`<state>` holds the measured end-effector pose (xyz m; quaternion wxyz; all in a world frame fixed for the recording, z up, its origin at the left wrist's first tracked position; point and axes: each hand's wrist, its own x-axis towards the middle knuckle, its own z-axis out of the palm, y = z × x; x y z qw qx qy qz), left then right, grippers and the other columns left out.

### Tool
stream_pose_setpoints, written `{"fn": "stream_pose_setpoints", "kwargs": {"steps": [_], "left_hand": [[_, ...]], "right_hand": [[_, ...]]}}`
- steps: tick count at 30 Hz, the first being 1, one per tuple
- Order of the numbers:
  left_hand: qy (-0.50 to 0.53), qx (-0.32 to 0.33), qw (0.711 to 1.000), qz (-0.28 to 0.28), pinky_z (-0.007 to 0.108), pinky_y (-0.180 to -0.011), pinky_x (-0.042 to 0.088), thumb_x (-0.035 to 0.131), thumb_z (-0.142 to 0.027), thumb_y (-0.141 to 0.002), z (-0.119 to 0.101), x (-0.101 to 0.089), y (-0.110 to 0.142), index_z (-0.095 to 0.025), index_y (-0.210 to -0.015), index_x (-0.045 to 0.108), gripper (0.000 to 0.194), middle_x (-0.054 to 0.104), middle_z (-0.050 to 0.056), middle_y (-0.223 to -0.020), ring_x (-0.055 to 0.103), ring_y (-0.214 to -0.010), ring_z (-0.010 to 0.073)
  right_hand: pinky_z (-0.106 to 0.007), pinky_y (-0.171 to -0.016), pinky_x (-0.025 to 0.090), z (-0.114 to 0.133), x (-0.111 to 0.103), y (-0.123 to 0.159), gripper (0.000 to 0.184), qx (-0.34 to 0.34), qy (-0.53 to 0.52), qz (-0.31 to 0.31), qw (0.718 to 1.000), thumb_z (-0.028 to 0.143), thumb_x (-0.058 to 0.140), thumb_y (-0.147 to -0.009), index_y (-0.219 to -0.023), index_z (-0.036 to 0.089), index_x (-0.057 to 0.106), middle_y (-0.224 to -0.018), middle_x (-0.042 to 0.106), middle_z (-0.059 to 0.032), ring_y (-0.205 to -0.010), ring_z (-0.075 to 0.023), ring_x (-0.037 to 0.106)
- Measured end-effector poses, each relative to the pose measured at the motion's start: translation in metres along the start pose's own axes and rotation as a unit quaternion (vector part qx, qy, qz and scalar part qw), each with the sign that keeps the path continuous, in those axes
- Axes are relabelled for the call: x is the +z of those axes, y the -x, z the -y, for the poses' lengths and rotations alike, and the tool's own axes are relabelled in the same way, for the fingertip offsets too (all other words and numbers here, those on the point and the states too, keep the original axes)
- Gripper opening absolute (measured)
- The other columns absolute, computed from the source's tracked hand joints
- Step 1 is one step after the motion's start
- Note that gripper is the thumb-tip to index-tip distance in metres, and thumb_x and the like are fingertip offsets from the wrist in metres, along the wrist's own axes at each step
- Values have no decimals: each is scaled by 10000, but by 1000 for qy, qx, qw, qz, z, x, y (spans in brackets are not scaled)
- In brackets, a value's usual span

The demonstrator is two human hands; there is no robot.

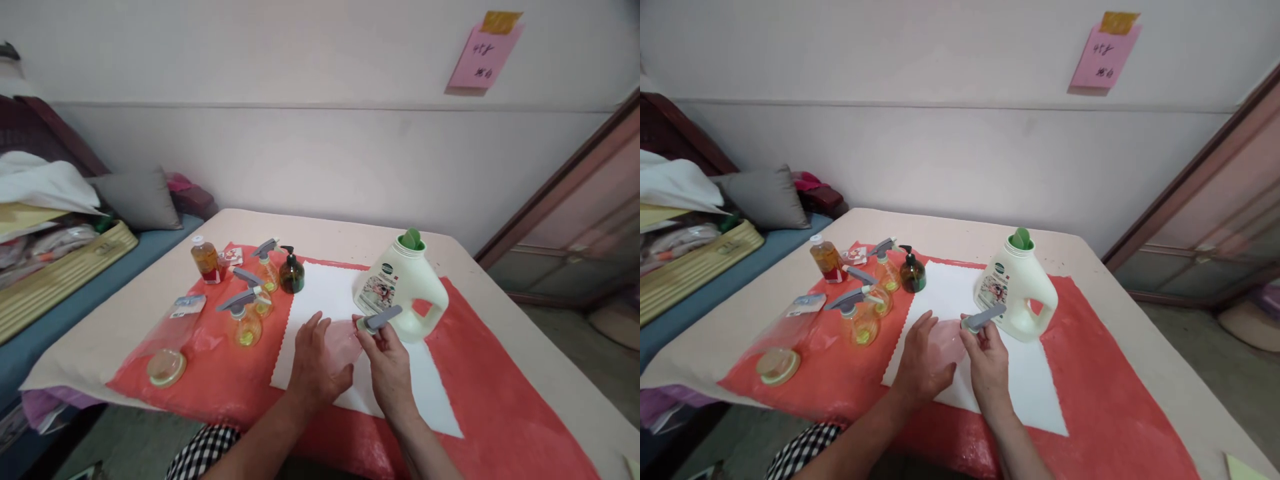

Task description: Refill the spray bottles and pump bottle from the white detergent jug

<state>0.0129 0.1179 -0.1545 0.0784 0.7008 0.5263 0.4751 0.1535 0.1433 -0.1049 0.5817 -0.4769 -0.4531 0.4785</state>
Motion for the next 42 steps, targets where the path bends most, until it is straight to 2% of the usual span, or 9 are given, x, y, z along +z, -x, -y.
{"fn": "stream_pose_setpoints", "kwargs": {"steps": [3,6,10,15,20,27,32,38,42], "left_hand": [[-60,18,998,-8,634,-1041,394,804,-510,-658,1,11,6,-197,-1438,283,988,432,230,-1437,471,-1290,416],[-49,-13,999,0,607,-1030,426,851,-465,-607,1,14,6,-204,-1424,314,1012,485,212,-1397,491,-1280,403],[79,-138,981,111,553,-1035,431,843,-330,-578,-10,1,-4,-215,-1372,400,917,548,153,-1328,520,-1241,362],[346,-282,848,286,380,-849,494,819,-230,-548,-25,-22,-22,-213,-1271,513,785,621,67,-1135,604,-979,248],[551,-316,701,325,286,-757,463,793,-182,-554,-23,-32,-26,-169,-1128,599,606,645,37,-982,604,-879,191],[641,-293,620,344,308,-759,476,847,-414,-582,-23,-34,-24,-148,-1179,629,688,668,84,-978,628,-841,215],[649,-294,568,411,290,-800,468,874,-350,-566,-21,-32,-18,-128,-1224,620,739,663,95,-1020,623,-890,204],[614,-289,602,420,304,-806,452,859,-251,-571,-14,-25,-15,-182,-1208,603,690,637,63,-1027,606,-928,208],[516,-321,692,390,323,-818,448,845,-209,-571,-5,-26,-20,-190,-1147,598,628,595,42,-1018,576,-904,189]], "right_hand": [[-432,-992,474,1,1,3,354,6,6,1,1000,463,756,-742,-998,235,668,-1109,723,-73,-1091,-261,636],[-424,-980,477,4,-1,5,364,5,23,24,999,477,732,-760,-1027,236,674,-1132,721,-77,-1082,-260,633],[-394,-975,475,9,-8,2,375,5,27,66,997,494,699,-795,-1079,248,686,-1173,716,-70,-1090,-251,625],[-384,-915,509,6,-18,-3,372,60,-42,106,992,500,679,-815,-1079,239,700,-1188,714,-80,-1059,-256,643],[-385,-842,536,5,-18,-2,320,110,-157,133,972,479,678,-820,-1028,239,712,-1146,731,-93,-990,-254,674],[-490,-928,516,14,-13,3,367,134,-194,140,962,533,677,-794,-996,227,711,-1078,751,-122,-1016,-308,686],[-496,-976,497,15,-19,-8,413,129,-235,94,959,606,660,-785,-950,232,724,-1048,758,-125,-1043,-302,685],[-449,-964,505,18,-25,-17,356,95,-261,80,957,549,648,-833,-1014,247,702,-1120,732,-82,-1032,-250,676],[-419,-928,513,24,-33,-22,353,55,-267,55,961,534,653,-842,-1086,279,653,-1133,712,-46,-937,-207,680]]}}
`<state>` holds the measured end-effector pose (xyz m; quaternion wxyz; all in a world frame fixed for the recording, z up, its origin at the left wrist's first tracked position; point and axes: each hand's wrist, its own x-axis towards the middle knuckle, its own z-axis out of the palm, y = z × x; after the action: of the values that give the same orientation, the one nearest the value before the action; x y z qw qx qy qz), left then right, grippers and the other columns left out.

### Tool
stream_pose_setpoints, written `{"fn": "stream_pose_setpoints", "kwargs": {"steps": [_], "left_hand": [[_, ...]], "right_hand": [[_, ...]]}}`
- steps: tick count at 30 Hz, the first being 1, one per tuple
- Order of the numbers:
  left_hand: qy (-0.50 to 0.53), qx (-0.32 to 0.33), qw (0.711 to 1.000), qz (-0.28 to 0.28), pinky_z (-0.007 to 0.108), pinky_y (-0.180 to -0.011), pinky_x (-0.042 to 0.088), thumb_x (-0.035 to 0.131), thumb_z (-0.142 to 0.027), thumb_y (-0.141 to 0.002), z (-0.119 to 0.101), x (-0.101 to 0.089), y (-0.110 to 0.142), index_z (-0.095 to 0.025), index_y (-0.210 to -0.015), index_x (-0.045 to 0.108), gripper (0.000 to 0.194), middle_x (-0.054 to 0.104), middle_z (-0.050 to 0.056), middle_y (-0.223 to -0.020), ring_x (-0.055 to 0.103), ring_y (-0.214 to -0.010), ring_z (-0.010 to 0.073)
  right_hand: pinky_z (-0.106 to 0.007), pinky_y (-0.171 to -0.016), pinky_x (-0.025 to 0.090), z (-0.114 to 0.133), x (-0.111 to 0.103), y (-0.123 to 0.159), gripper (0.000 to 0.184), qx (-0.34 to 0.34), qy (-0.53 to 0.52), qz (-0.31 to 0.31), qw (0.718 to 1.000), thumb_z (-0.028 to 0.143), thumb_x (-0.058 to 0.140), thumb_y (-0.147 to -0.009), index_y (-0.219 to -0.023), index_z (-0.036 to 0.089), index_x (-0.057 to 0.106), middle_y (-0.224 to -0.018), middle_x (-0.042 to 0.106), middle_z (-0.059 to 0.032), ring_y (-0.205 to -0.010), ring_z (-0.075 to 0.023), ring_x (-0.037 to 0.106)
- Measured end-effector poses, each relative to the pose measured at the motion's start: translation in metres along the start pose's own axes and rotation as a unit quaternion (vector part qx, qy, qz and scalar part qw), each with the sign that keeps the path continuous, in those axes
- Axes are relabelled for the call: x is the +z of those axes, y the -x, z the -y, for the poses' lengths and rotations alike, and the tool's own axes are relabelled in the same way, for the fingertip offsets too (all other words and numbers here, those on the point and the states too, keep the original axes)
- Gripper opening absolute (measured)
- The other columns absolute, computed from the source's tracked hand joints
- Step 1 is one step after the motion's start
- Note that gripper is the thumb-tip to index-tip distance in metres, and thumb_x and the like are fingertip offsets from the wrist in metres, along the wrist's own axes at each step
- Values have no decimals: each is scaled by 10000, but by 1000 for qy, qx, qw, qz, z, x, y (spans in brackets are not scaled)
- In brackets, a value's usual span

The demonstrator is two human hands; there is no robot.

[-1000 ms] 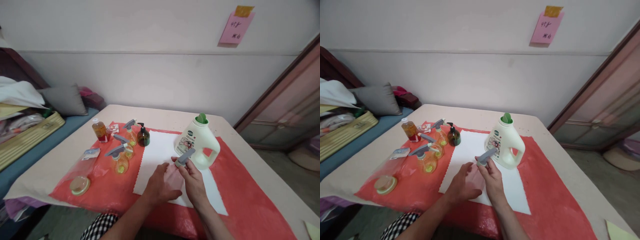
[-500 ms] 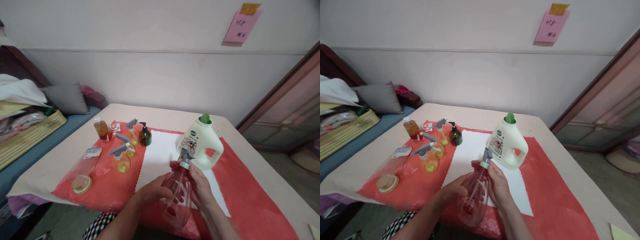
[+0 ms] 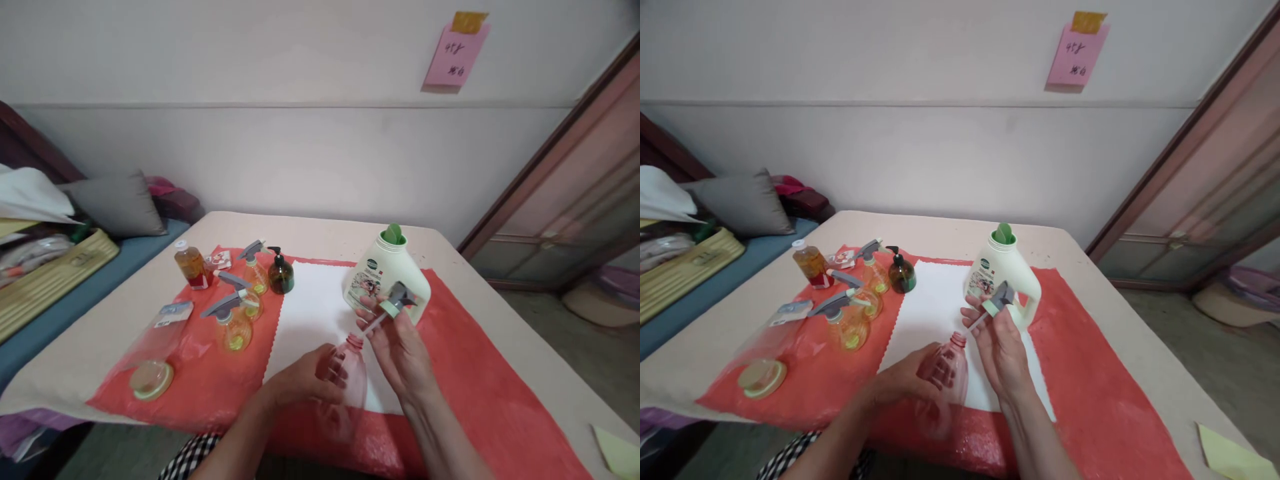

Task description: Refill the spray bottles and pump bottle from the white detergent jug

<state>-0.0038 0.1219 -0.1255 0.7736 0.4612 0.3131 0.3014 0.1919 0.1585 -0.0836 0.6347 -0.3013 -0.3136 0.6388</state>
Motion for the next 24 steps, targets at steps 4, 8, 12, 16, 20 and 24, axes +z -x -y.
{"fn": "stream_pose_setpoints", "kwargs": {"steps": [4,8,12,16,20,24], "left_hand": [[-121,40,972,-197,346,-845,456,845,-180,-515,-3,-17,-2,-217,-1159,548,710,582,60,-1119,577,-974,222],[-142,141,907,-369,341,-823,489,821,-242,-547,-8,-33,-4,-242,-1147,487,687,601,62,-1173,612,-995,230],[-174,116,840,-501,315,-726,506,783,-257,-558,-11,-50,-3,-236,-1091,486,611,632,31,-1035,637,-881,209],[-210,88,808,-544,319,-735,495,785,-236,-551,-7,-65,-1,-239,-1079,507,596,623,28,-1026,632,-886,212],[-244,71,793,-553,323,-727,500,777,-204,-554,1,-73,-4,-222,-1128,519,630,631,44,-1027,640,-870,222],[-269,66,776,-566,354,-849,511,791,-171,-522,5,-79,-5,-200,-1236,483,778,612,94,-1179,628,-1042,265]], "right_hand": [[-421,-929,495,8,-10,-6,317,-81,46,-19,995,512,633,-866,-1111,313,605,-1002,718,-21,-898,-193,667],[-424,-944,477,8,-19,-9,296,-131,173,-37,975,470,557,-917,-1157,298,584,-842,684,6,-895,-194,649],[-379,-912,478,14,-23,-11,334,-124,474,5,872,486,449,-950,-1135,241,583,-961,684,-36,-968,-214,629],[-366,-809,469,17,-35,-13,308,-20,783,94,615,386,393,-964,-1140,216,580,-1048,685,-105,-974,-254,639],[-408,-788,440,9,-53,-13,182,53,831,121,540,146,520,-818,-906,194,672,-905,715,-132,-934,-318,665],[-412,-777,435,7,-62,-13,138,92,827,111,544,120,573,-720,-742,206,679,-805,722,-98,-889,-321,680]]}}
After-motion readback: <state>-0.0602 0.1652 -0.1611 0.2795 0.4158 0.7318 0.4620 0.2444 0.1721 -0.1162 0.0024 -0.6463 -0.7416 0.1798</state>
